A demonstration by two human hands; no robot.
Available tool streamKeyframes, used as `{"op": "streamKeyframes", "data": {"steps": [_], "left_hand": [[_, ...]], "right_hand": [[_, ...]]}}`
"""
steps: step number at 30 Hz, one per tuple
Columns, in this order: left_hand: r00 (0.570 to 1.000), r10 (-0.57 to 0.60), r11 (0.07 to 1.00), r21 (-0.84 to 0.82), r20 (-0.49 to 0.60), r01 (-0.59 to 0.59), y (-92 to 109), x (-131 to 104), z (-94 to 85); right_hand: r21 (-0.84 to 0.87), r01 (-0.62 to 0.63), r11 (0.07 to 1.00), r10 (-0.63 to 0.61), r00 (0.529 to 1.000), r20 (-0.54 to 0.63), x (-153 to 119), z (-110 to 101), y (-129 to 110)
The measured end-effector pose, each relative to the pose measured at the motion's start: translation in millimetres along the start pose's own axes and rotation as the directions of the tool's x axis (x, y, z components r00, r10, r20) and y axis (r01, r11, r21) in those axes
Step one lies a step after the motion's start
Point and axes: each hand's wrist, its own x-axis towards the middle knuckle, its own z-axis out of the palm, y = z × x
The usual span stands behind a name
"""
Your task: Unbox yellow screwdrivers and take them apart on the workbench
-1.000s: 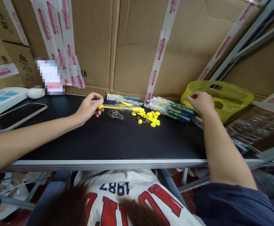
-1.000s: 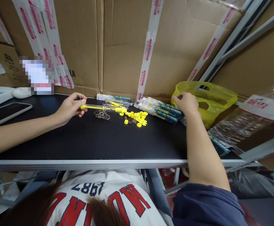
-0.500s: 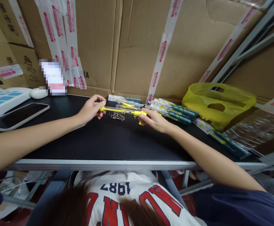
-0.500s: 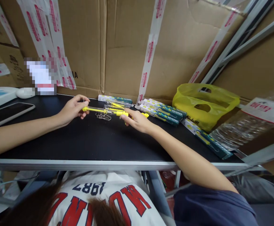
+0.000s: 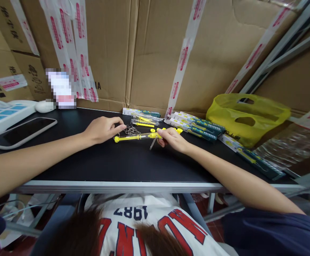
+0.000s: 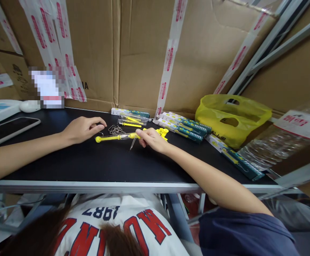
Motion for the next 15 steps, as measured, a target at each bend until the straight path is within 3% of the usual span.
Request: {"op": "streamKeyframes", "data": {"steps": [4,9,15], "left_hand": [[0.991,0.128,0.981,0.152,-0.049,-0.119,8.0,-3.4,-0.9],[0.92,0.392,0.918,0.057,0.013,-0.392,33.4,-11.4,12.5],[0.913,0.385,0.914,0.082,0.134,-0.398,38.9,-11.7,28.6]], "right_hand": [[-0.006,-0.016,1.0,0.016,0.999,-0.031,1.1,1.5,-0.1],[-0.074,-0.068,0.995,0.062,0.994,-0.086,0.8,14.8,-12.8],[-0.023,-0.079,0.997,0.078,0.997,-0.01,0.1,31.8,-21.4]]}}
